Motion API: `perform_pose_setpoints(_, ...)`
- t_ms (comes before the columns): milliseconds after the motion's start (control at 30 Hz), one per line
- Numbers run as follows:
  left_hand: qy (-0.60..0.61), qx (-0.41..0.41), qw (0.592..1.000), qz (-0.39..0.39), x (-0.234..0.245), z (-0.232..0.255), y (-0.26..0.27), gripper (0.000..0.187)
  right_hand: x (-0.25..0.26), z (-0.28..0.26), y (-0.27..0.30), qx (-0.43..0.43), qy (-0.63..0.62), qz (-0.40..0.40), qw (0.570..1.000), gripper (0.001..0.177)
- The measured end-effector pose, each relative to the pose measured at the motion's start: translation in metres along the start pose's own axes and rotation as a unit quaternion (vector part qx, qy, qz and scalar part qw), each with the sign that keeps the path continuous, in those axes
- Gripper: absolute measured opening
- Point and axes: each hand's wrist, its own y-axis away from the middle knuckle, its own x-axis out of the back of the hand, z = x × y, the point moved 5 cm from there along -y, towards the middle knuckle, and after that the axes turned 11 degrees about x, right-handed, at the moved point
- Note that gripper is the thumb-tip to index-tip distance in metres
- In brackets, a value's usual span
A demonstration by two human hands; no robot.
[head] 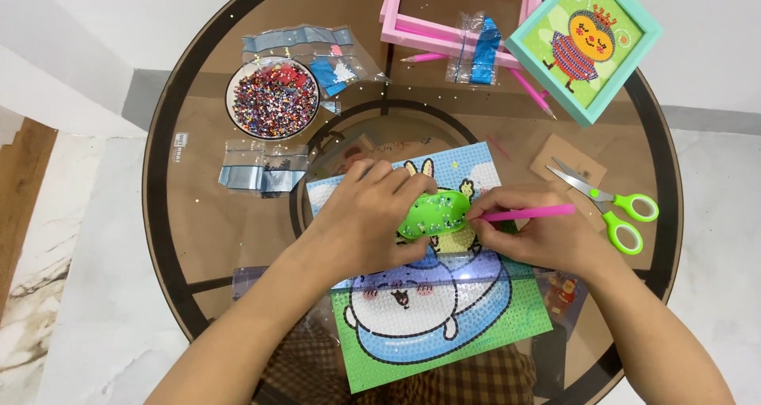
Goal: The person is using a ruler to align rows of small beads and a stylus to press them onto a sticky diamond painting canvas.
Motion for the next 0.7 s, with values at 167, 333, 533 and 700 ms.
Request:
perform_pose_setpoints(167, 0.001, -0.007, 1.0, 0.011, 0.0009, 0.0002, -0.0002, 0.053, -0.0048, 0.0011, 0.0025, 0.006, -0.009, 0.013, 1.0, 0.005)
perform_pose_setpoints(333, 0.002, -0.006, 1.0, 0.011, 0.0021, 0.001, -0.0003, 0.053, -0.0022, -0.0007, 0.0019, 0.007, -0.004, 0.008, 1.0, 0.005)
perform_pose_setpoints(533, 0.008, -0.007, 1.0, 0.016, 0.001, 0.0005, 0.0003, 0.053, 0.0004, 0.0009, 0.0036, 0.018, -0.011, 0.011, 1.0, 0.006)
perform_pose_setpoints(700, 0.006, -0.012, 1.0, 0.025, 0.0012, 0.0003, 0.0004, 0.055, -0.004, 0.0005, 0.0042, 0.024, 0.0, 0.005, 1.0, 0.006)
